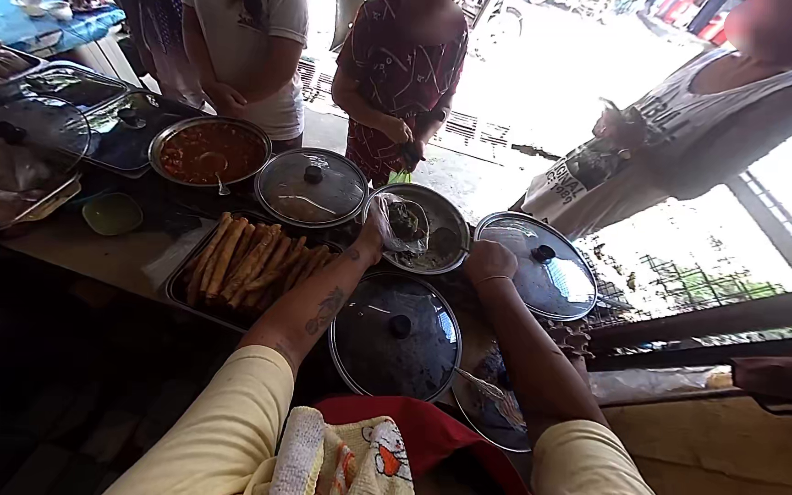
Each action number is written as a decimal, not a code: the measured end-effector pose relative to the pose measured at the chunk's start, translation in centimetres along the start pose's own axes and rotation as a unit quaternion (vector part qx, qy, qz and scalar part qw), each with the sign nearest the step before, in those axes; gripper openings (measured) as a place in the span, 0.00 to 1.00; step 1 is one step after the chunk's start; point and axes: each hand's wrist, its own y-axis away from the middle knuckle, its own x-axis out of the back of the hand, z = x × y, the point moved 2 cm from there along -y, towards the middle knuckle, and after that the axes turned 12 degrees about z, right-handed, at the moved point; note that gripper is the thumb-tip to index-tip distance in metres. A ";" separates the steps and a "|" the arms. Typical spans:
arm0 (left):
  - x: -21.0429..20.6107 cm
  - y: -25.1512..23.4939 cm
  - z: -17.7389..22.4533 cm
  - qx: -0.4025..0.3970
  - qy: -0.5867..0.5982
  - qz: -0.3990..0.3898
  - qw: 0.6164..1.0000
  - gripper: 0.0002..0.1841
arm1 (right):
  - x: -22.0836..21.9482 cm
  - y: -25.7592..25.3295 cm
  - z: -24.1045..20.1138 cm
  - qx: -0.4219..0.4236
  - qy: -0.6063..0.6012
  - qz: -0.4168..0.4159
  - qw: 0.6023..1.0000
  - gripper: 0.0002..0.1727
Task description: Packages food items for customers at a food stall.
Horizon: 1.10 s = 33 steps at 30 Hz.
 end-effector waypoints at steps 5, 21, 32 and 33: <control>0.8 0.2 0.7 -0.009 -0.002 0.010 1.000 0.24 | -3.2 -2.1 2.2 -0.033 -0.178 -0.080 0.980 0.14; 0.8 -0.8 0.5 -0.037 -0.042 0.055 0.997 0.28 | 4.0 -2.9 1.2 0.019 -0.408 -0.012 0.913 0.07; -1.0 -0.5 -1.1 0.040 0.002 0.036 0.999 0.28 | 8.0 2.4 -0.8 0.078 -0.067 0.162 0.981 0.12; -0.9 -0.2 -1.1 0.032 0.007 0.027 0.999 0.27 | 7.0 1.8 -0.5 0.060 -0.049 0.139 0.987 0.12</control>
